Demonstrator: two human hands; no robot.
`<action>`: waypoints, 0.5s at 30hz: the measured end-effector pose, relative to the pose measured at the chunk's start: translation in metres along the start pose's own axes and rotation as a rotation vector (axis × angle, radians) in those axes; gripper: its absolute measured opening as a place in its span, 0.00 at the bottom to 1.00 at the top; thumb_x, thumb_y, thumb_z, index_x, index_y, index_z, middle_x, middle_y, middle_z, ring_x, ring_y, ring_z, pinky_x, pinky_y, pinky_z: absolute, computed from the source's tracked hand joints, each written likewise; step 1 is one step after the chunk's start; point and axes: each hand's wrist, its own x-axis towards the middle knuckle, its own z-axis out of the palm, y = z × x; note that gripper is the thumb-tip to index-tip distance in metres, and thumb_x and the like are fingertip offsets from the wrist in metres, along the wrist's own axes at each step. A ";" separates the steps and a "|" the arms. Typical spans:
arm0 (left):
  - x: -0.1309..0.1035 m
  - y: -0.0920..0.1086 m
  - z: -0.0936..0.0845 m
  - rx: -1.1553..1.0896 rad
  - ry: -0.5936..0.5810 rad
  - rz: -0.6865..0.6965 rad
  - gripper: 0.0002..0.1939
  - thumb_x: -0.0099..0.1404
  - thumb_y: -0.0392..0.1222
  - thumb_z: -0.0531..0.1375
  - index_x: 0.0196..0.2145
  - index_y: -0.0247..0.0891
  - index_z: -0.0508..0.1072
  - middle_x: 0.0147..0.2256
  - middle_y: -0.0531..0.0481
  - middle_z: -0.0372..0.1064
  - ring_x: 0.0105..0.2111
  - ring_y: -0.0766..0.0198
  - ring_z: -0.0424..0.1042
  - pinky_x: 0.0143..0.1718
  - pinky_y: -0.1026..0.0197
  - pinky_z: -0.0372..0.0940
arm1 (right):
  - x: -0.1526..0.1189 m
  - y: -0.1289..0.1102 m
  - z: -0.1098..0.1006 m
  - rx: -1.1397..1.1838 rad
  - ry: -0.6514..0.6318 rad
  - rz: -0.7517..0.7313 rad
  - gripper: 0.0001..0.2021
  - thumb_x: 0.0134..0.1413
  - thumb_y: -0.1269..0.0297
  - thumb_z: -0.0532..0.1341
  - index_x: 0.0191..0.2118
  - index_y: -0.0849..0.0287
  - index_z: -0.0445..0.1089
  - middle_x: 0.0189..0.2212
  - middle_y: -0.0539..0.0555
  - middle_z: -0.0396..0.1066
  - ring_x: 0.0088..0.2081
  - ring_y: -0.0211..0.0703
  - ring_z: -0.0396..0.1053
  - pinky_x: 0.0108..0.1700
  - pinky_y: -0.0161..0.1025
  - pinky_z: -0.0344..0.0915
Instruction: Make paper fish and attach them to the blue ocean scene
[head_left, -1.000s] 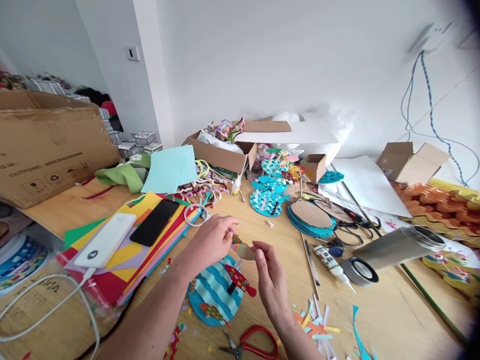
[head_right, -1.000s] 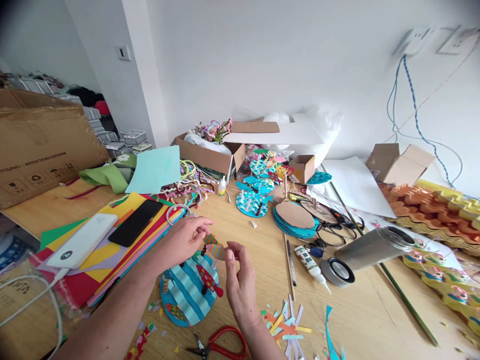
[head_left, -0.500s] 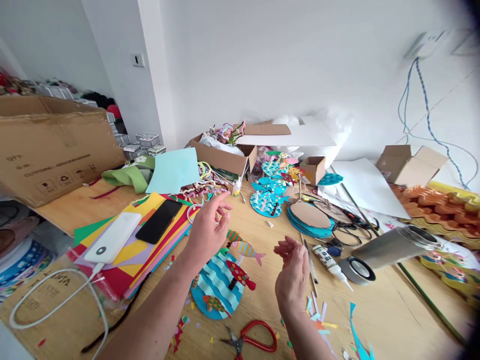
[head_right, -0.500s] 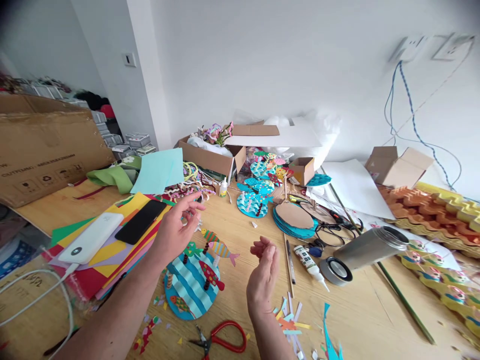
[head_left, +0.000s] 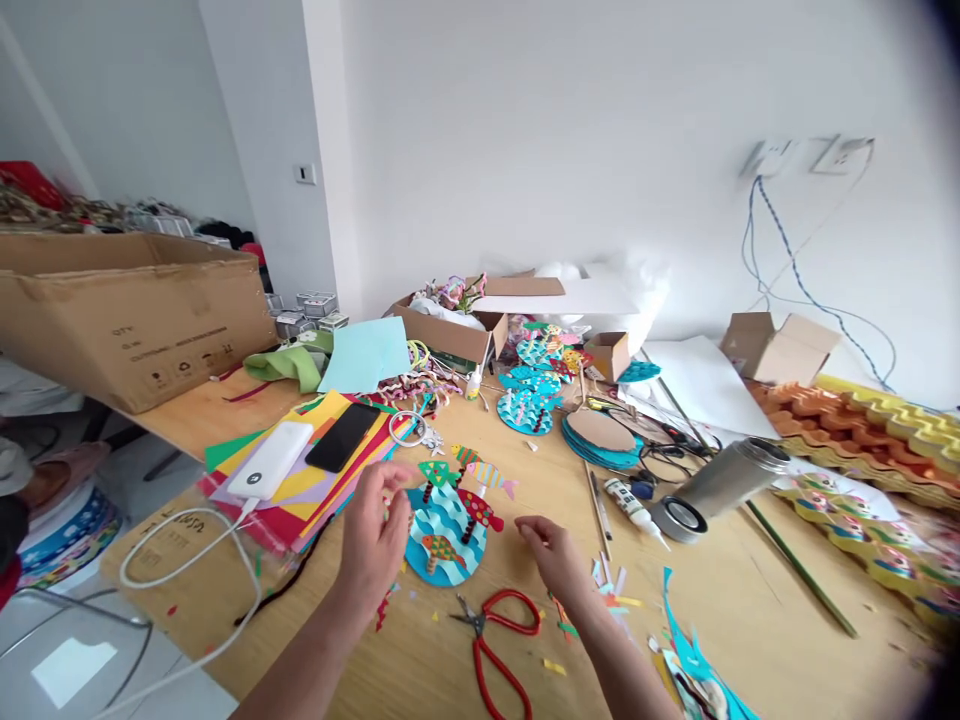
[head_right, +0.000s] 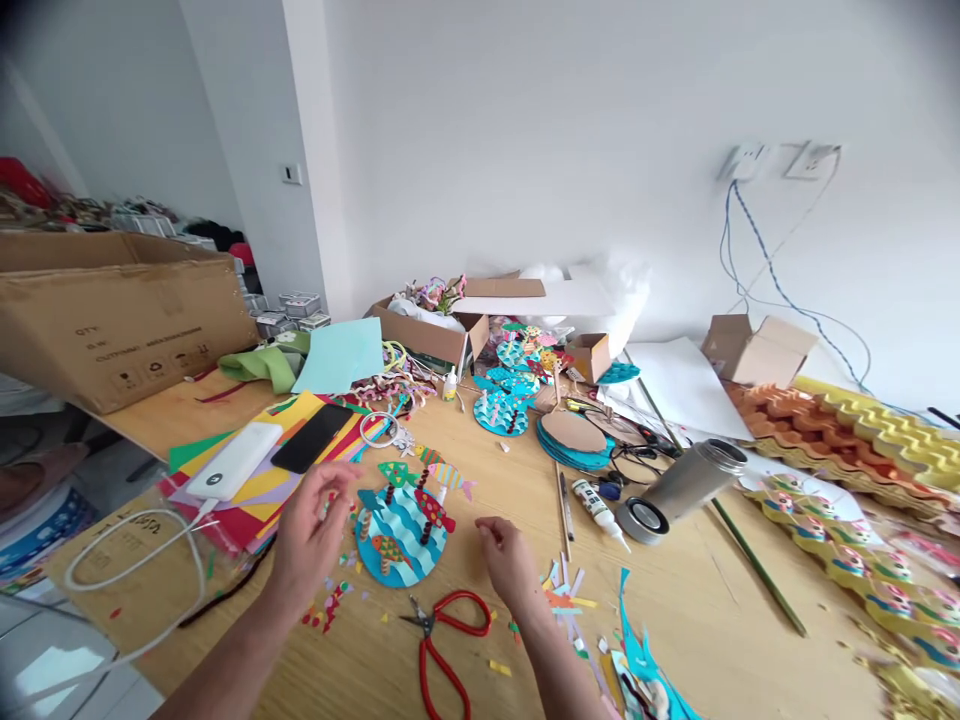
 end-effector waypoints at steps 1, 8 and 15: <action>-0.010 -0.009 -0.008 0.103 -0.020 0.023 0.06 0.61 0.32 0.52 0.35 0.39 0.65 0.36 0.48 0.68 0.39 0.60 0.67 0.40 0.57 0.64 | -0.001 0.001 0.003 -0.047 -0.006 -0.012 0.14 0.42 0.59 0.58 0.30 0.60 0.76 0.29 0.58 0.74 0.32 0.48 0.69 0.38 0.43 0.62; -0.045 -0.051 -0.038 0.728 -0.430 -0.066 0.08 0.53 0.35 0.59 0.33 0.37 0.74 0.42 0.42 0.69 0.47 0.50 0.63 0.51 0.50 0.57 | 0.006 -0.005 0.029 -0.233 -0.075 -0.079 0.14 0.45 0.65 0.54 0.32 0.60 0.77 0.28 0.57 0.73 0.35 0.48 0.68 0.39 0.40 0.60; -0.037 -0.054 -0.021 0.842 -0.557 -0.150 0.20 0.53 0.40 0.63 0.45 0.35 0.74 0.50 0.41 0.66 0.55 0.48 0.57 0.57 0.52 0.50 | 0.015 -0.015 0.042 -0.249 -0.136 -0.081 0.13 0.46 0.63 0.55 0.26 0.60 0.76 0.19 0.52 0.71 0.27 0.43 0.67 0.28 0.35 0.57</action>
